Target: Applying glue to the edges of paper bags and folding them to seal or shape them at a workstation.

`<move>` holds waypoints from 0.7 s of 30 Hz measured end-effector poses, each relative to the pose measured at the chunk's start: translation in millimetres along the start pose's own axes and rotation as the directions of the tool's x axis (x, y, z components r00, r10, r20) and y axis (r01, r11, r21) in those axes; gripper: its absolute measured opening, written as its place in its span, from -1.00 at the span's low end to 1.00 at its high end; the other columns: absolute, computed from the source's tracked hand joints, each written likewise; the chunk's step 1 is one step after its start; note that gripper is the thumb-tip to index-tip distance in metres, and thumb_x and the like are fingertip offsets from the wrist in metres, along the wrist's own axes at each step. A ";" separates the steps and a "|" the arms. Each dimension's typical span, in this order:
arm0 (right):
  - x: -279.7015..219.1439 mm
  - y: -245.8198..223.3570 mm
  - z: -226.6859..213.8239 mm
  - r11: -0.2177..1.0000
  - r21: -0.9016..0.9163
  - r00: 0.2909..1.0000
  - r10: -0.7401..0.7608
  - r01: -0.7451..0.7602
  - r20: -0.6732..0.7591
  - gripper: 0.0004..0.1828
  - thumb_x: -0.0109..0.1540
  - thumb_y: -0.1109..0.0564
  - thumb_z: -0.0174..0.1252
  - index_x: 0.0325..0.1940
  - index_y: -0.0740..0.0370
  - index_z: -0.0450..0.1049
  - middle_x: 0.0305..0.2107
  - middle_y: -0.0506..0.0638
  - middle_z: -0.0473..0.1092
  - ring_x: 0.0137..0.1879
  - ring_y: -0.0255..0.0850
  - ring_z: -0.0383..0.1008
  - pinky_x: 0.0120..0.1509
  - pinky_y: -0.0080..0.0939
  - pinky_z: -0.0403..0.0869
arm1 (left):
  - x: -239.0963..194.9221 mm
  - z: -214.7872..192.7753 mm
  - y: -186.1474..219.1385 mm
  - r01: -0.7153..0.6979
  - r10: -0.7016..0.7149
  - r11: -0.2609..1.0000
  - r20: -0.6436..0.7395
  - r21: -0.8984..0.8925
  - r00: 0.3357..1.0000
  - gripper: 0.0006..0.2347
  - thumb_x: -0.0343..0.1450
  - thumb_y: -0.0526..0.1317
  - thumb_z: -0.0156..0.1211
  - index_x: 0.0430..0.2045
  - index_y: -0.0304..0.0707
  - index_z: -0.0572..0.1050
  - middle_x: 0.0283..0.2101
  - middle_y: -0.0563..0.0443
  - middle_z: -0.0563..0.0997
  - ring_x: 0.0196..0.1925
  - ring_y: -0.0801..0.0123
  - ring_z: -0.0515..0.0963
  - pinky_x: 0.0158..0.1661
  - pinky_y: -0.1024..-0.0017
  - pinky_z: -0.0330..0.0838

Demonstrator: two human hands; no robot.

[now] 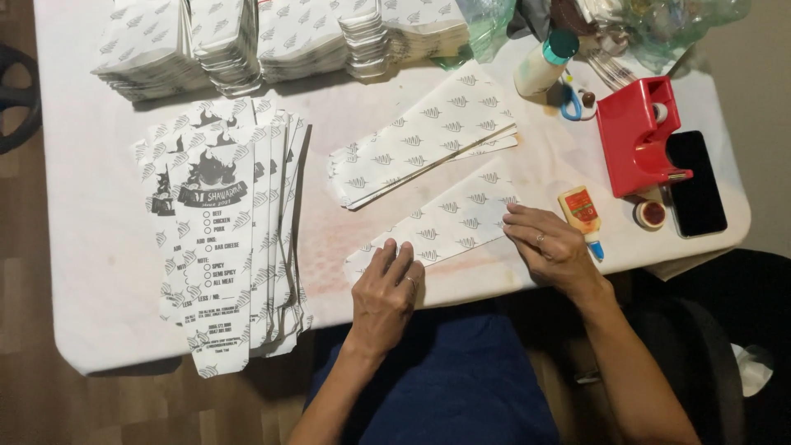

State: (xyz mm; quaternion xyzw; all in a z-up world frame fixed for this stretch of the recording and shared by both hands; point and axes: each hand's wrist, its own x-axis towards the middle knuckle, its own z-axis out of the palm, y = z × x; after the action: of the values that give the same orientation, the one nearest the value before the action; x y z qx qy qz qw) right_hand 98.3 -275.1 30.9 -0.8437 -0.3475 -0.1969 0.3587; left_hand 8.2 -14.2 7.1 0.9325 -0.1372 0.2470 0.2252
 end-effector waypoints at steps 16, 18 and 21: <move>29.4 -0.5 34.3 0.943 -0.330 0.858 0.129 0.049 0.498 -0.36 0.42 -0.14 -0.08 0.54 0.15 0.19 0.48 0.21 0.13 0.54 0.30 0.07 0.53 0.47 -0.01 | -36.8 -43.2 -18.0 -0.016 0.022 0.995 0.056 -0.101 0.998 -0.74 0.52 -0.19 0.13 0.04 -0.23 0.59 0.20 -0.18 0.58 0.32 0.01 0.47 0.30 0.06 0.27; 20.3 24.7 17.5 0.869 -0.490 0.751 0.369 -0.070 0.547 -0.16 0.38 -0.34 -0.30 0.65 0.08 -0.21 0.59 0.07 -0.32 0.67 0.02 -0.40 0.63 0.22 -0.38 | -54.7 -52.8 -24.1 -0.010 0.019 0.997 0.115 -0.083 0.993 -0.64 0.50 -0.33 0.20 0.22 -0.29 0.40 0.33 -0.15 0.44 0.42 -0.04 0.38 0.40 -0.07 0.18; 7.6 37.0 25.0 0.844 -0.536 0.781 0.355 -0.031 0.513 -0.12 0.35 -0.38 -0.27 0.64 0.08 -0.18 0.60 0.04 -0.30 0.68 0.01 -0.41 0.64 0.27 -0.37 | -38.4 -54.2 -3.3 0.077 -0.077 0.997 -0.049 0.012 0.996 -0.83 0.41 -0.29 0.36 -0.29 -0.45 0.54 0.03 -0.33 0.61 0.25 -0.31 0.48 0.24 -0.15 0.40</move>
State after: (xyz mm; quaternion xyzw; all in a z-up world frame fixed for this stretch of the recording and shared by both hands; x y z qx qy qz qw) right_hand 132.5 -271.7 1.4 -0.9571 -0.2871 0.0337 0.0197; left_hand -44.5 20.6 28.0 0.9323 -0.0939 0.2617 0.2314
